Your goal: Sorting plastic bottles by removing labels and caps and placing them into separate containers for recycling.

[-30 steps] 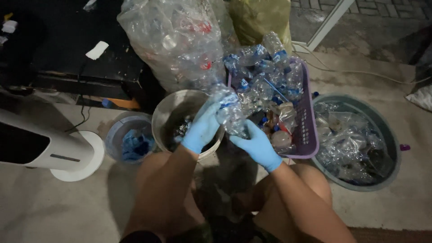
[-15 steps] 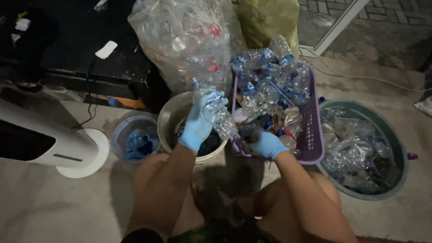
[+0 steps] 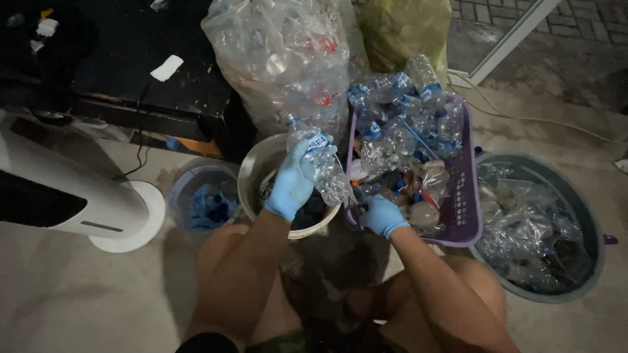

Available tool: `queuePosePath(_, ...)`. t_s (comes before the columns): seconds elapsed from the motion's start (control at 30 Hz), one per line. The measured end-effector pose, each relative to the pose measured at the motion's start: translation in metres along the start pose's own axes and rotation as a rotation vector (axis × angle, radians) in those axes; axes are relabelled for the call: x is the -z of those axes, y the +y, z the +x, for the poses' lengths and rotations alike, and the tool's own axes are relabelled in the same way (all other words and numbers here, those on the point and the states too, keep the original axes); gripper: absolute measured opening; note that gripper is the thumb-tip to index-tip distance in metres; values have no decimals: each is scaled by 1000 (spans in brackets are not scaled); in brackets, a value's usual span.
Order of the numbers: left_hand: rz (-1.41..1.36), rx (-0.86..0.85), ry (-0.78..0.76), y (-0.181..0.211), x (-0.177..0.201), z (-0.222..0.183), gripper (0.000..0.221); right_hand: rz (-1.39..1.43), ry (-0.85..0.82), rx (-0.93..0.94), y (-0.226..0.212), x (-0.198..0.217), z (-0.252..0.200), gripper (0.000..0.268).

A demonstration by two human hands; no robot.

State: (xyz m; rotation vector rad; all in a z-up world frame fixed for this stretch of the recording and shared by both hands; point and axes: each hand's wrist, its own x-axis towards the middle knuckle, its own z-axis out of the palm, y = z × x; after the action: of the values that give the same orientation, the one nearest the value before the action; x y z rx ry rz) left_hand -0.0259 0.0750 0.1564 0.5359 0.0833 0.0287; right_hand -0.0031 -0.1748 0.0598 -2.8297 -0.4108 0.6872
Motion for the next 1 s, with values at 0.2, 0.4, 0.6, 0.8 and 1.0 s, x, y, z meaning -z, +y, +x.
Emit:
queuePosePath(0.2, -10, -17, -15, 4, -4, -3, 38, 60, 29, 1, -31, 13, -20, 43)
queuePosePath(0.4, -11, -31, -30, -3, -2, 1, 38, 4, 24, 1, -33, 12, -24, 45)
queuePosePath(0.6, 22, 3, -29, 2, -2, 8, 37, 2, 5, -24, -1, -10, 4, 41)
queuePosePath(0.8, -62, 14, -7, 4, -2, 3, 34, 403, 207, 45, 5, 36, -11, 47)
queuePosePath(1.0, -30, 21, 68, 2, 11, 15, 26, 1399, 257, 302, -35, 85, -51, 42)
